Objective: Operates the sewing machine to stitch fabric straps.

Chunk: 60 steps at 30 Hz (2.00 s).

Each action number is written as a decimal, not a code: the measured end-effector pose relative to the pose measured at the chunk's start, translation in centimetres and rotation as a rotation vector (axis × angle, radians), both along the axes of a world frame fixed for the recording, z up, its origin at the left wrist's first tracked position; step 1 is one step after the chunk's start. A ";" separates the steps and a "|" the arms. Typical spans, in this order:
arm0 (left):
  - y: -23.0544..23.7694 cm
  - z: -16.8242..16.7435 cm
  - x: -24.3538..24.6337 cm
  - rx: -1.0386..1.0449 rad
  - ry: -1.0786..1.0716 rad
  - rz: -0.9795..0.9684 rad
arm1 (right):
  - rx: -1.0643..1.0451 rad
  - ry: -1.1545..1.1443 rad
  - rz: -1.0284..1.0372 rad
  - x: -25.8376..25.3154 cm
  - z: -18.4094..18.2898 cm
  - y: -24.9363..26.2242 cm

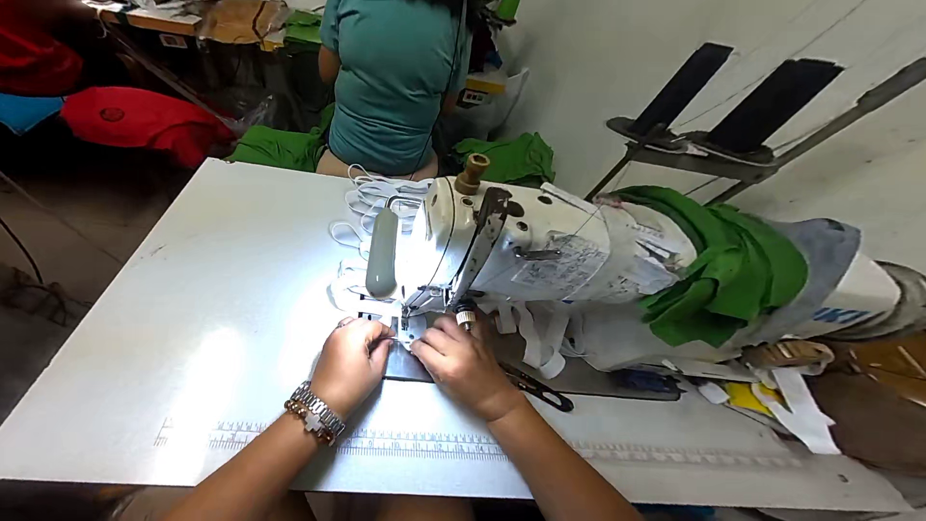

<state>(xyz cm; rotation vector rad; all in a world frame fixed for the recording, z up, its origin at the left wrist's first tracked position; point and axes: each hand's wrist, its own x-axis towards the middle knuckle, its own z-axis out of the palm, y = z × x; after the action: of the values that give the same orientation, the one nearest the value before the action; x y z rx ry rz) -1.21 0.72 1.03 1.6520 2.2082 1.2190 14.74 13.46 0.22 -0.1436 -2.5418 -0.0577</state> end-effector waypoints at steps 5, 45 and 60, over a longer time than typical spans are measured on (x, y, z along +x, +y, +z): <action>0.5 -1.0 -0.2 0.047 0.173 -0.113 | -0.092 -0.145 0.021 0.1 0.1 -0.5; 0.0 -1.7 -0.5 -0.149 0.364 -0.248 | -0.240 -0.056 -0.234 -0.9 -1.0 -0.2; 0.1 -1.7 -0.5 -0.160 0.369 -0.252 | -0.214 -0.043 -0.243 -1.0 -0.9 -0.3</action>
<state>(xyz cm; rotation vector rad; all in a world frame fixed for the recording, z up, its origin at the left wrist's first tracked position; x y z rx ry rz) -1.73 0.85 -0.69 2.1424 2.1257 0.7018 13.78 13.15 -0.67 -0.5402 -2.5557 0.1175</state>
